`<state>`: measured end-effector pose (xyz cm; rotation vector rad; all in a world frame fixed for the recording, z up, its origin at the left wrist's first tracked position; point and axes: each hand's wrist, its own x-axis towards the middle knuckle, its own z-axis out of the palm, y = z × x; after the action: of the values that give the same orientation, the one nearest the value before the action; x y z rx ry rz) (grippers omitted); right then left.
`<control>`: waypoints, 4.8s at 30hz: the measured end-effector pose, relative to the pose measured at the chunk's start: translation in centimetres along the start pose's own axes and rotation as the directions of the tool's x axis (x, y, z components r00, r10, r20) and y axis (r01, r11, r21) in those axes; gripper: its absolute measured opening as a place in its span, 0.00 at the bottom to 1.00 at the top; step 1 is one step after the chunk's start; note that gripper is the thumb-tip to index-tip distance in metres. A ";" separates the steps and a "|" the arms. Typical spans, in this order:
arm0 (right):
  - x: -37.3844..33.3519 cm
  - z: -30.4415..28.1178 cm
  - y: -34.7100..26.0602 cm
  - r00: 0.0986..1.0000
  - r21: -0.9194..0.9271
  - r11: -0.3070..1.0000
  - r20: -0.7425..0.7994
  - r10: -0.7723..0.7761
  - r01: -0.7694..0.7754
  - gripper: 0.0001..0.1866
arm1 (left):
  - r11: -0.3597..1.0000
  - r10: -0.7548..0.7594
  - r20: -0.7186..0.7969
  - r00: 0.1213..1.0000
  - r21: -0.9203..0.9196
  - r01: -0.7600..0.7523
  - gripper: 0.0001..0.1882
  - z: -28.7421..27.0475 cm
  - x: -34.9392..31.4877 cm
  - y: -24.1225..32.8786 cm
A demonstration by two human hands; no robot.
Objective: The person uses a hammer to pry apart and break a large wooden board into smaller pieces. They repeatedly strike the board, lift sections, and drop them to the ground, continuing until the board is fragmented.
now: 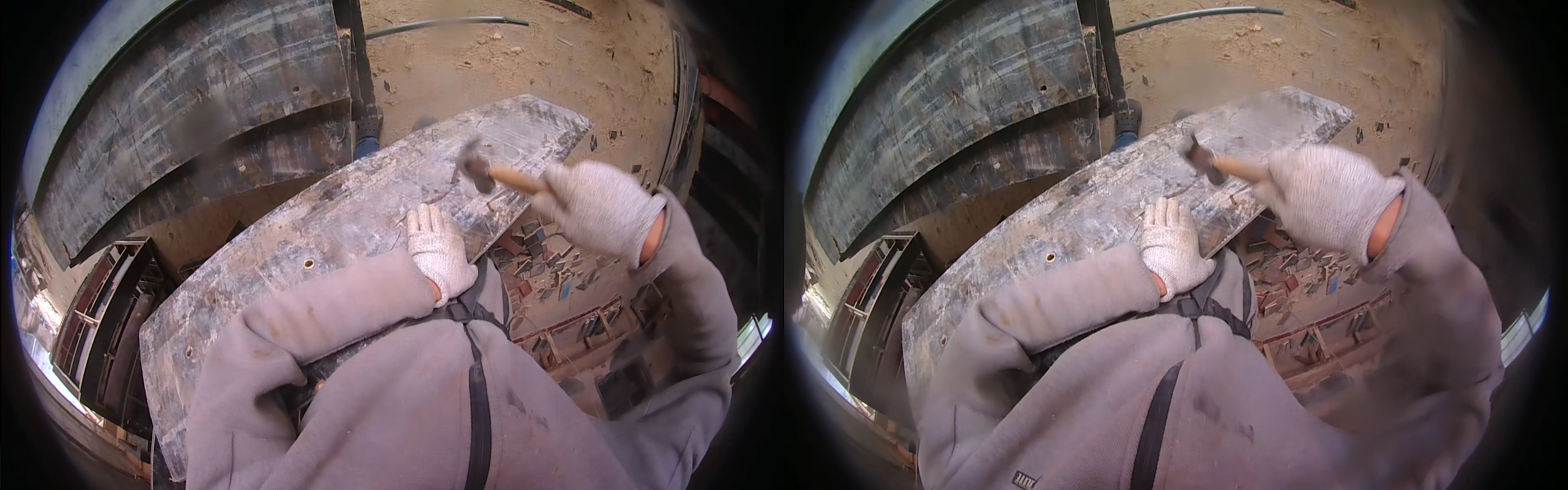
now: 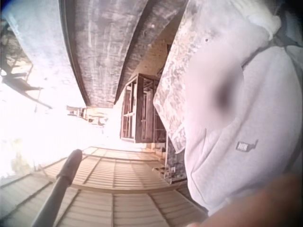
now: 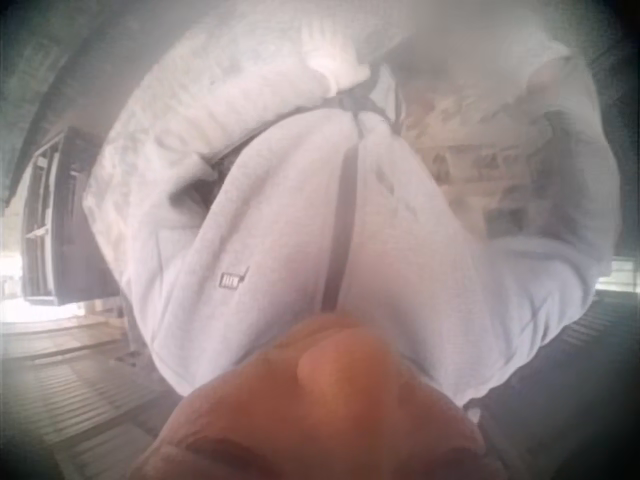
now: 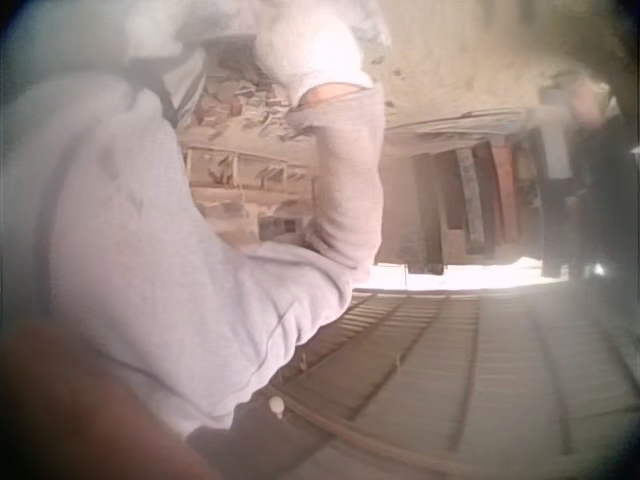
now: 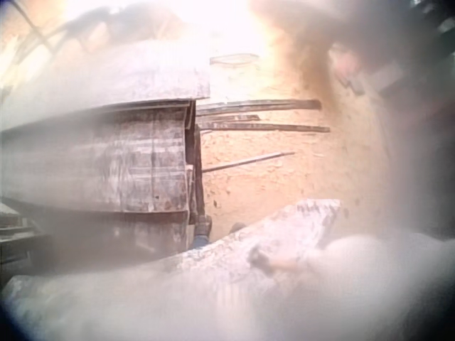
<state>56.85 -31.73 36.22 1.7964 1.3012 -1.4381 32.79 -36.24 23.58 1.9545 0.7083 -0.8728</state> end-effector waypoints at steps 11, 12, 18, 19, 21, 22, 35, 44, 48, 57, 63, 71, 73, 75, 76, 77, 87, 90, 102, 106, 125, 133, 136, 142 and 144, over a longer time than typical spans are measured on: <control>-3.2 4.0 3.6 0.993 -0.007 0.996 -0.077 0.087 -0.088 0.19 | 0.999 0.035 -0.075 0.997 -0.020 -0.037 0.45 -1.3 -0.2 0.2; -3.0 2.5 3.2 0.981 0.106 0.978 -0.056 0.187 -0.180 0.19 | 0.997 0.065 -0.110 0.992 -0.036 -0.069 0.44 -0.8 0.1 0.0; -6.8 5.3 3.4 0.952 0.457 0.869 -0.128 0.278 -0.192 0.20 | 0.931 0.306 -0.192 0.933 -0.145 -0.335 0.42 -0.7 2.0 -0.7; -8.0 7.3 3.9 0.947 0.441 0.866 -0.097 0.305 -0.233 0.20 | 0.897 0.339 -0.180 0.924 -0.234 -0.375 0.41 -0.7 2.5 -0.9; -10.1 11.3 5.2 0.933 0.418 0.853 -0.035 0.359 -0.313 0.19 | 0.866 0.360 -0.004 0.933 -0.370 -0.336 0.39 -2.6 3.0 -0.4; -10.6 13.4 5.9 0.936 0.414 0.854 -0.013 0.352 -0.315 0.19 | 0.876 0.362 0.058 0.930 -0.362 -0.318 0.40 -3.6 3.0 0.2; 1.4 24.9 2.3 0.982 0.605 0.791 -0.082 0.170 -0.086 0.18 | 0.937 0.261 0.202 0.944 -0.289 -0.197 0.52 -7.9 5.0 -0.1; -0.7 19.5 2.3 0.985 0.692 0.722 -0.121 0.125 -0.007 0.20 | 0.979 0.183 0.091 0.979 0.077 -0.191 0.47 -9.3 5.0 1.5; -1.7 19.6 2.1 0.984 0.674 0.739 -0.119 0.136 -0.021 0.21 | 0.975 0.213 0.050 0.976 0.058 -0.215 0.45 -8.9 5.4 0.8; 2.7 28.1 -2.1 0.872 0.813 0.560 -0.149 0.466 -0.161 0.24 | 0.968 0.250 0.104 0.963 -0.063 -0.244 0.47 -8.6 4.4 1.6; 9.9 36.7 -0.2 0.821 0.669 0.730 -0.337 0.461 -0.136 0.15 | 0.912 0.409 0.048 0.911 -0.053 -0.406 0.34 -6.9 3.2 1.7; 16.8 45.3 3.1 0.739 0.592 0.791 -0.460 0.491 -0.157 0.12 | 0.850 0.525 0.034 0.850 0.023 -0.526 0.39 -3.5 0.8 2.9; 17.6 45.9 2.1 0.773 0.667 0.740 -0.421 0.474 -0.090 0.12 | 0.862 0.506 0.038 0.862 0.022 -0.507 0.36 -2.7 2.0 2.1; 11.3 39.4 -0.6 0.768 0.787 0.616 -0.383 0.513 -0.019 0.12 | 0.882 0.467 -0.038 0.883 -0.048 -0.468 0.31 -3.0 2.4 0.6; 10.1 37.7 -1.4 0.766 0.852 0.524 -0.329 0.552 -0.011 0.12 | 0.882 0.453 -0.085 0.888 -0.101 -0.460 0.28 -3.6 2.8 0.3; 10.6 37.9 -1.6 0.726 0.864 0.492 -0.407 0.554 0.109 0.12 | 0.906 0.404 -0.035 0.914 -0.120 -0.405 0.28 -4.0 4.0 -1.3; 15.9 48.1 3.5 0.507 0.960 0.174 -0.264 0.821 0.219 0.29 | 0.966 0.258 0.085 0.962 -0.047 -0.255 0.35 -7.9 2.5 3.0; 9.1 46.6 6.6 0.737 0.677 -0.537 -0.012 0.676 0.503 0.31 | 0.963 0.262 0.099 0.960 -0.089 -0.254 0.31 -7.5 1.8 3.9; 13.8 28.5 14.8 0.902 -0.323 -0.856 -0.014 0.431 0.404 0.29 | 0.925 0.366 0.110 0.924 0.062 -0.374 0.39 -5.6 2.3 4.8; 10.8 32.0 17.5 0.832 -0.436 -0.790 -0.147 0.535 0.431 0.30 | 0.955 0.298 0.120 0.947 -0.049 -0.294 0.37 -7.9 2.6 5.8; 12.5 30.7 13.8 0.699 0.231 -0.722 0.185 0.691 0.652 0.30 | 0.960 0.279 0.082 0.957 -0.037 -0.277 0.27 -7.3 3.0 5.0; 11.0 32.5 12.8 0.511 0.813 -0.224 -0.102 0.853 0.537 0.23 | 0.938 0.326 0.129 0.937 0.078 -0.337 0.29 -7.6 3.1 6.1; 8.6 38.8 16.0 0.293 0.888 0.419 -0.458 0.839 0.188 0.22 | 0.953 0.303 0.134 0.943 -0.027 -0.302 0.30 -7.0 2.8 5.5; 4.6 36.0 25.8 0.462 0.286 0.942 -0.869 0.178 0.177 0.21 | 0.961 0.277 0.123 0.953 -0.048 -0.273 0.30 -5.7 2.1 3.9; 5.7 34.5 28.9 0.544 0.139 0.982 -0.838 0.047 0.129 0.21 | 0.962 0.272 0.111 0.956 -0.053 -0.267 0.30 -5.5 2.0 4.1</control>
<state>66.61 -70.41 14.61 2.7878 1.6655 -0.6532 38.71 -33.10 26.05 1.8939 0.3752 -0.7917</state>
